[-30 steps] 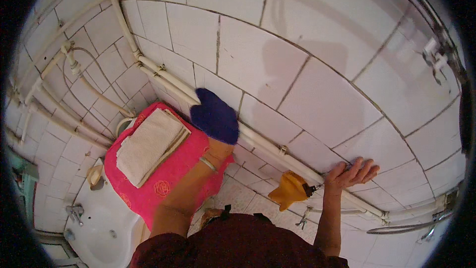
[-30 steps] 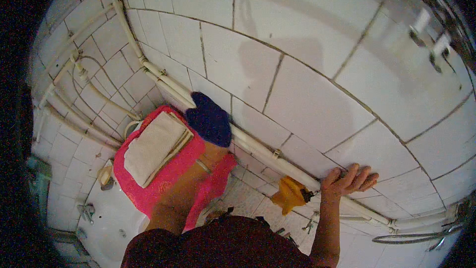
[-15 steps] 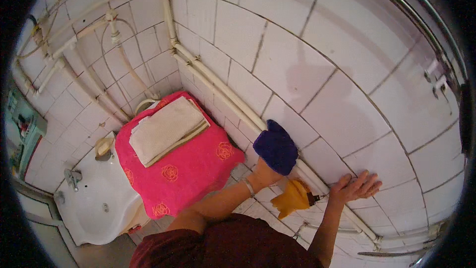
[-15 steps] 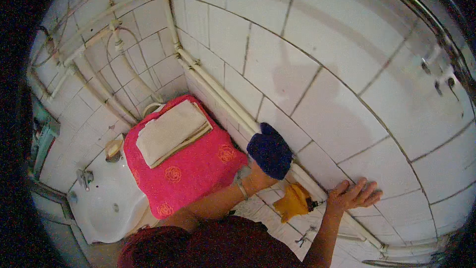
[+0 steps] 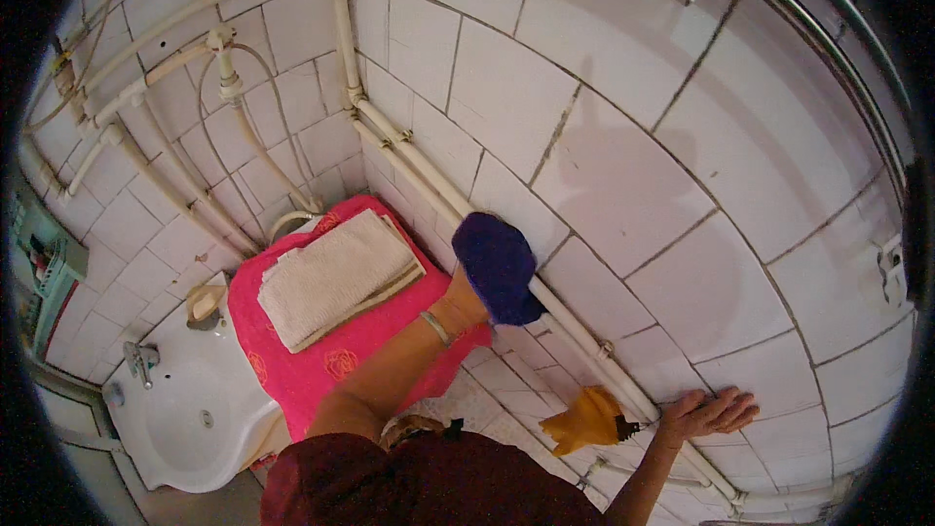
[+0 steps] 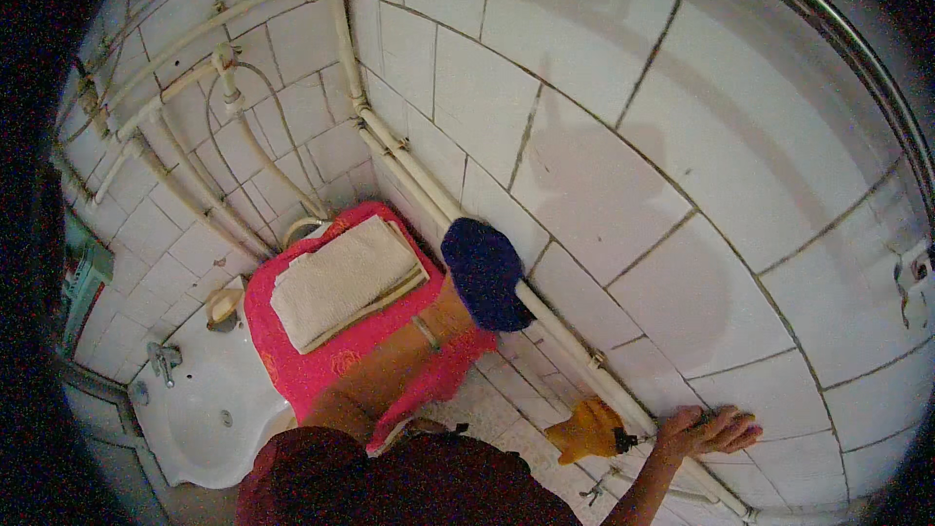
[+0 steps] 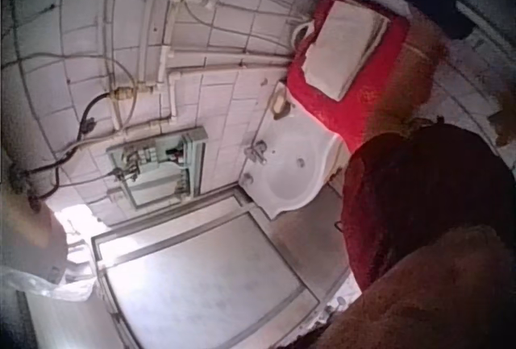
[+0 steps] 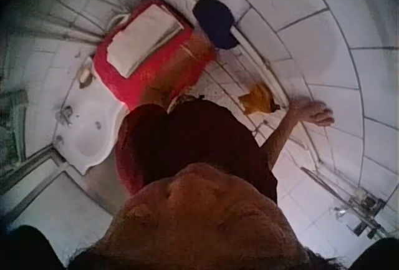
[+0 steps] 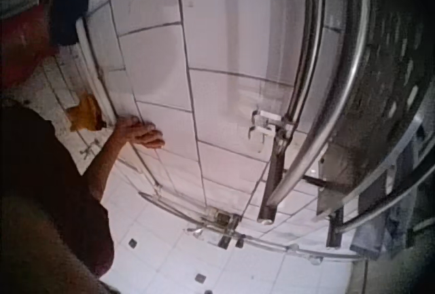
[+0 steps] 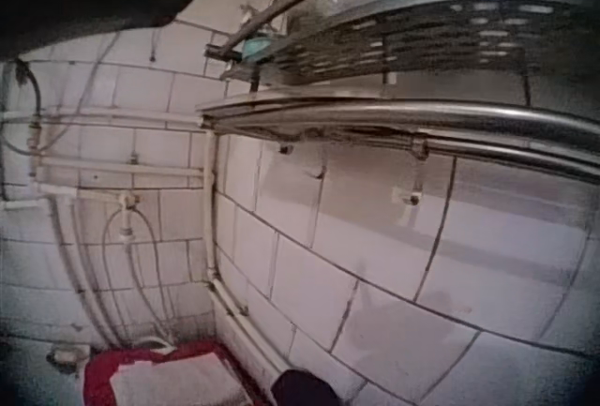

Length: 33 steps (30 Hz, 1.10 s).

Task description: The person wipes the tiled walls and a metal towel rack with a blue cloth. They then move to the sink, wiping the basin and faucet area. The person picks up a soap dish and a bar of soap, briefly handling them before placing them back on the sink.

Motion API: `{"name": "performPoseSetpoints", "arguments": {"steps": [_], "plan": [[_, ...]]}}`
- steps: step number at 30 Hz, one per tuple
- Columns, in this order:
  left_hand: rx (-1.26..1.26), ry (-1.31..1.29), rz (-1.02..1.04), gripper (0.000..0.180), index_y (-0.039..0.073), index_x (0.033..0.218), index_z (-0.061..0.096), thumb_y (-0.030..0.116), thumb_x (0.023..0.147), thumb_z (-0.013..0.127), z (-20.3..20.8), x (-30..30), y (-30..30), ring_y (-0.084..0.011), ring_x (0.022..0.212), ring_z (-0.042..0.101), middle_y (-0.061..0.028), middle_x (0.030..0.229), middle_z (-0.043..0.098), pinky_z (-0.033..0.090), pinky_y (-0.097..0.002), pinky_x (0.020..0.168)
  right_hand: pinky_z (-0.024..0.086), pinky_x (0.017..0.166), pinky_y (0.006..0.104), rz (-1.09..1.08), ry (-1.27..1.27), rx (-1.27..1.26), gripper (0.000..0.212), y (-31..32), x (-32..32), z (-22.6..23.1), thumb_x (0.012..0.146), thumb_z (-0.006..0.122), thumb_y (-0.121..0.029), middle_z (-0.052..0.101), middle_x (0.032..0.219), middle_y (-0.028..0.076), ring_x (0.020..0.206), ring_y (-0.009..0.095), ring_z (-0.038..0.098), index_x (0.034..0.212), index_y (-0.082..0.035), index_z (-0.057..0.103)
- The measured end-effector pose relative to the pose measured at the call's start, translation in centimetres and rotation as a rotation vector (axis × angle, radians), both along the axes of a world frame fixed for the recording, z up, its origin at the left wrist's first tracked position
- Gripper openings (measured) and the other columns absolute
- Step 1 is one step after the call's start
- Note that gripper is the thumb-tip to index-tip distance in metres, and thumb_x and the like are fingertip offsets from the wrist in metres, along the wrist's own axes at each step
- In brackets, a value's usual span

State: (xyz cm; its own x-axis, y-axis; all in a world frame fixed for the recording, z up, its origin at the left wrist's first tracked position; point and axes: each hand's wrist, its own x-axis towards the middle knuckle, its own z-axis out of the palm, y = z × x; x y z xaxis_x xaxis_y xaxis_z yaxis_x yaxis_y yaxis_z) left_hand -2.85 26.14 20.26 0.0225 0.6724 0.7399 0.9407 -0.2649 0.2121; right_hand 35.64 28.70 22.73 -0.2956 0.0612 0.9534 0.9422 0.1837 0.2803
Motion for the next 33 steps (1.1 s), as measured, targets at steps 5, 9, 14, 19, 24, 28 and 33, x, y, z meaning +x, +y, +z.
{"name": "performPoseSetpoints", "arguments": {"steps": [5,9,14,19,24,28,33], "plan": [[0.196,0.038,0.052,0.046,0.005,0.088,0.059,0.045,0.065,0.066,-1.5,-6.0,1.8,-0.0444,0.097,0.05,-0.0209,0.097,0.055,0.034,-0.06,0.094,0.018,0.109,0.0576,-0.05,0.006,-0.019,0.047,-0.3,0.0,-0.1,0.099,0.039,-0.031,0.029,0.149,0.016,0.138,0.041,0.022,0.138,-0.005,0.041],[0.136,0.12,0.192,0.036,0.005,0.092,0.059,0.035,0.072,0.062,-1.6,-9.8,2.1,-0.0423,0.104,0.049,-0.0196,0.103,0.056,0.033,-0.0588,0.097,0.019,0.109,0.0575,-0.018,-0.008,0.016,0.047,0.2,-0.2,0.0,0.099,0.039,-0.03,0.03,0.148,0.015,0.137,0.041,0.022,0.138,-0.004,0.04],[0.342,-0.164,0.273,0.028,0.004,0.1,0.061,0.021,0.077,0.057,-2.5,-13.2,2.8,-0.0354,0.105,0.053,-0.0178,0.103,0.059,0.039,-0.0456,0.095,0.017,0.108,0.0616,0.001,0.007,0.02,0.046,0.5,-0.5,0.0,0.1,0.036,-0.033,0.029,0.149,0.016,0.138,0.042,0.021,0.139,-0.009,0.039],[0.42,-0.488,0.353,0.02,0.005,0.096,0.062,0.015,0.08,0.055,-1.3,-11.6,0.2,-0.0287,0.096,0.056,-0.0145,0.096,0.061,0.042,-0.0404,0.086,0.018,0.108,0.0616,-0.016,0.022,0.014,0.047,0.3,0.1,-0.3,0.1,0.037,-0.035,0.03,0.149,0.015,0.138,0.042,0.021,0.139,-0.009,0.04],[-0.311,-0.025,1.184,0.012,0.009,0.086,0.065,0.014,0.08,0.055,-4.2,-10.1,6.9,-0.0221,0.082,0.059,-0.0091,0.084,0.062,0.044,-0.0396,0.072,0.018,0.108,0.0617,-0.007,0.045,-0.006,0.049,0.4,-0.4,-0.4,0.1,0.035,-0.038,0.028,0.15,0.014,0.138,0.042,0.021,0.139,-0.009,0.039],[-0.336,0.125,1.102,0.012,0.011,0.077,0.068,0.015,0.078,0.056,-7.1,-10.4,10.4,-0.023,0.076,0.061,-0.009,0.078,0.064,0.046,-0.0394,0.067,0.018,0.109,0.0589,-0.035,0.002,0.022,0.047,0.6,0.5,-0.4,0.098,0.038,-0.03,0.028,0.149,0.017,0.138,0.04,0.021,0.139,-0.005,0.038],[-0.406,-0.099,0.825,0.018,0.009,0.075,0.07,0.016,0.081,0.054,-7.4,-8.7,9.1,-0.026,0.07,0.066,-0.0114,0.075,0.068,0.052,-0.0376,0.062,0.014,0.106,0.0649,0.03,0.082,-0.065,0.047,0.1,0.1,-0.7,0.097,0.042,-0.034,0.03,0.146,0.018,0.137,0.046,0.016,0.134,-0.004,0.041]]}}
